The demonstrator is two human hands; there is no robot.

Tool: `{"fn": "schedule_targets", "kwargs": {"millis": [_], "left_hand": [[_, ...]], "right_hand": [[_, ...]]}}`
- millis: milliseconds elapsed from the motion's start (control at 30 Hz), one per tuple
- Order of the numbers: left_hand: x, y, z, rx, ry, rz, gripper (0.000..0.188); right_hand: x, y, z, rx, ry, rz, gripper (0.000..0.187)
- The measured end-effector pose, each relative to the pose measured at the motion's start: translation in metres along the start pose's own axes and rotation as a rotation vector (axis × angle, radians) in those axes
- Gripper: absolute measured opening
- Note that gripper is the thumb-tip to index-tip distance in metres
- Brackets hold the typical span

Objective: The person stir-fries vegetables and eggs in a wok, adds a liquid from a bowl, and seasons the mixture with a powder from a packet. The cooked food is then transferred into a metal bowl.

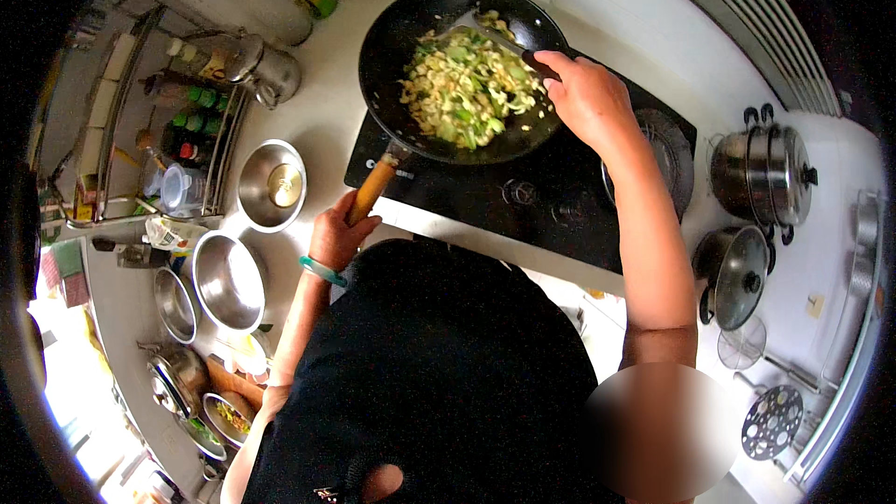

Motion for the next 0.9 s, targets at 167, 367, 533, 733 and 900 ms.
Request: {"fn": "schedule_targets", "kwargs": {"millis": [167,367,533,733,900], "left_hand": [[0.008,-0.003,-0.003,0.038,0.034,0.03,0.051],[0.021,-0.008,-0.002,0.053,0.044,0.051,0.052],[0.024,-0.013,-0.01,0.075,0.031,0.159,0.059],[0.011,-0.015,-0.021,0.164,0.134,0.142,0.062],[0.004,-0.028,-0.046,0.29,0.196,0.105,0.067]], "right_hand": [[0.016,-0.021,-0.044,-0.095,0.147,0.257,0.035],[0.048,0.003,-0.071,0.041,0.151,0.362,0.036],[0.05,0.016,-0.087,-0.112,0.243,0.349,0.042],[0.072,0.048,-0.107,-0.067,0.256,0.333,0.06],[0.067,0.062,-0.117,-0.031,0.171,0.265,0.064]]}}
Point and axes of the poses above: each hand's wrist, its own z-axis towards the middle knuckle, its own y-axis out of the palm, x = y × z, the point moved 4 cm from there along z, towards the middle knuckle, and after that the axes turned 12 degrees about x, right-handed, at the moved point
